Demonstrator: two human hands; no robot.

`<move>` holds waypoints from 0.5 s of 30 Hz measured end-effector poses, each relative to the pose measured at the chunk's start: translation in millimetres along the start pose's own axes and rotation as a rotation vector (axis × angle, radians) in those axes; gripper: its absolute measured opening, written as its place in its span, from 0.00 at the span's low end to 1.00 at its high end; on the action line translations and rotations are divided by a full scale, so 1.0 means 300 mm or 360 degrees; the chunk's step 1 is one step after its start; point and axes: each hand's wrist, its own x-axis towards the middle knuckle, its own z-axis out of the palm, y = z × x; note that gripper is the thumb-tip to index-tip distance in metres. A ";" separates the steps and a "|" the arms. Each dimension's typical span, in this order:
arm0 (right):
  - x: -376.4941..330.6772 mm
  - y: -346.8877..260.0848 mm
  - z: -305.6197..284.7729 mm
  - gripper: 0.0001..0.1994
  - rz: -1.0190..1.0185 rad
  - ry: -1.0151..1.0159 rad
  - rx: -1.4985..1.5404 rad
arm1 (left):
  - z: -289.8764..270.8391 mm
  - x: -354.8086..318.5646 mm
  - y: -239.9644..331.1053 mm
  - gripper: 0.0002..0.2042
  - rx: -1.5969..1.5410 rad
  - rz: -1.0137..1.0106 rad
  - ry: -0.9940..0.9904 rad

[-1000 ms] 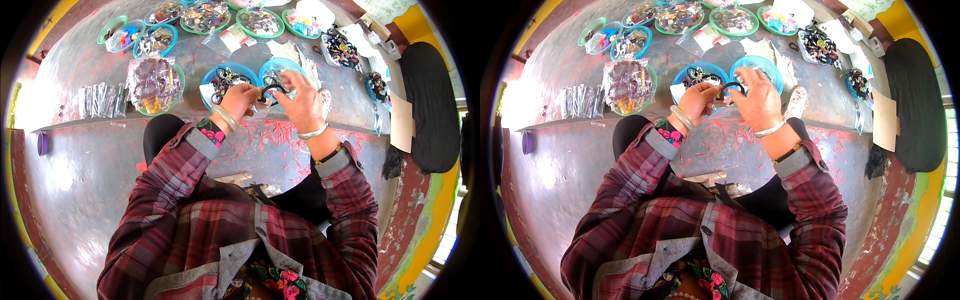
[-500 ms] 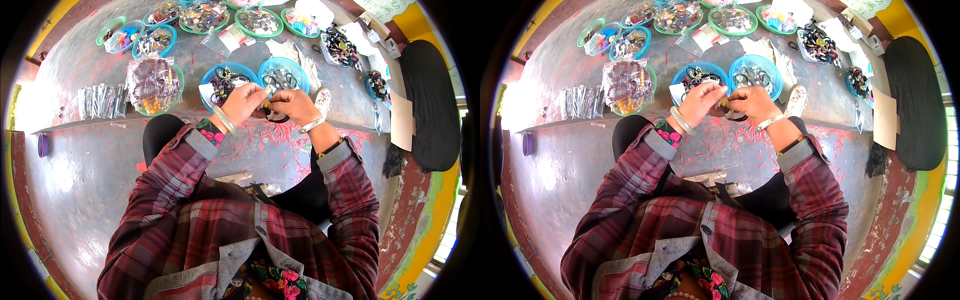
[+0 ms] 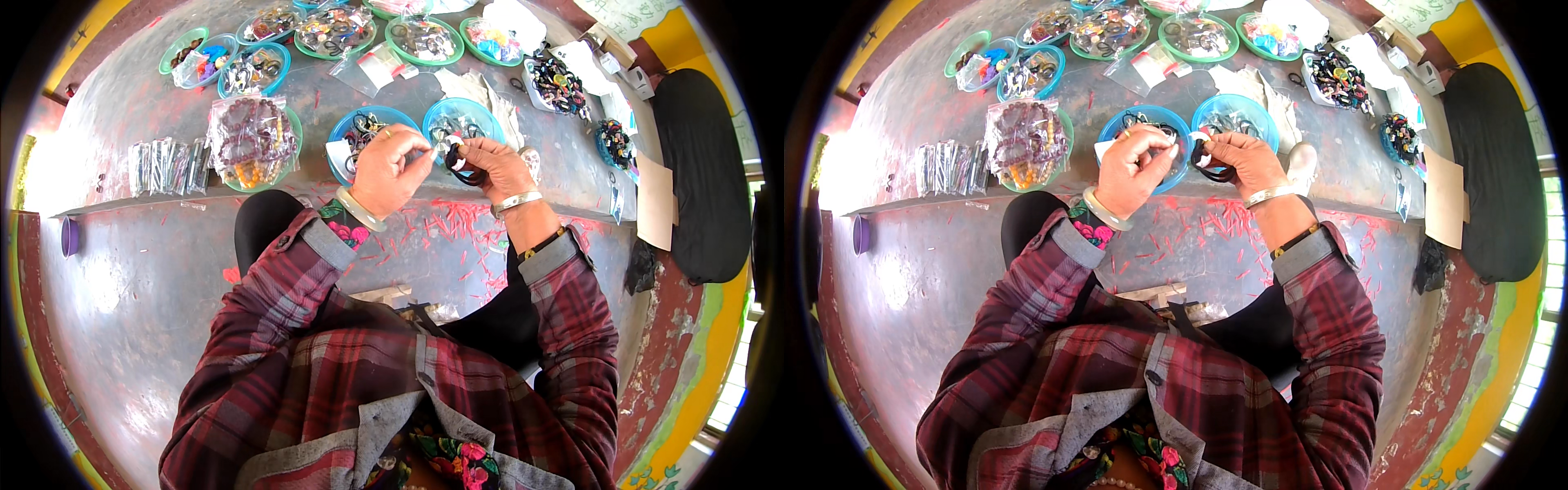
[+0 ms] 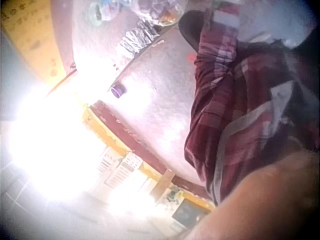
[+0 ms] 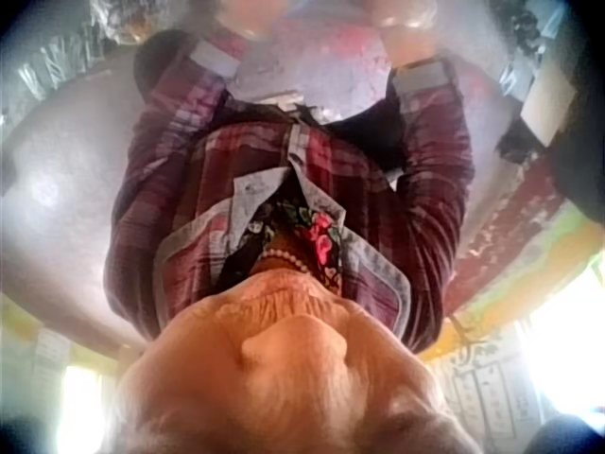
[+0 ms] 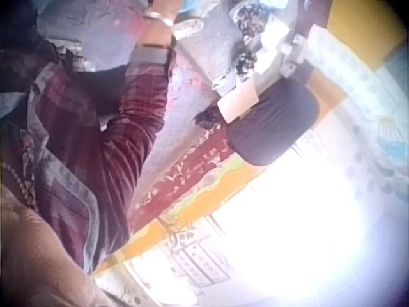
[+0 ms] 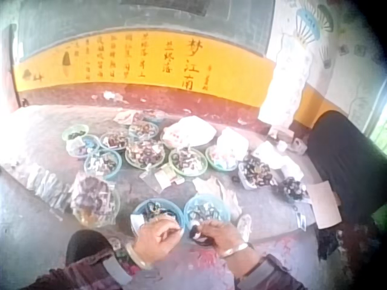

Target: The person sits on the floor and assembles hair accessories by hand. They pick up small decorative charms and hair ties from blue bowls, attach the charms to the ties, and place the finished items into a clear plastic bag.

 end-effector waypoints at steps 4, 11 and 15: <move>-0.021 0.011 0.046 0.07 -0.0110 0.0004 -0.0104 | 0.035 -0.001 -0.044 0.06 -0.0098 -0.0138 -0.0161; -0.031 0.003 0.058 0.10 -0.0173 -0.0006 -0.0405 | 0.020 0.006 -0.052 0.09 -0.0392 -0.0606 -0.0438; -0.035 0.001 0.062 0.09 -0.0157 0.0032 -0.0302 | 0.011 0.014 -0.057 0.08 -0.0808 -0.0923 -0.0497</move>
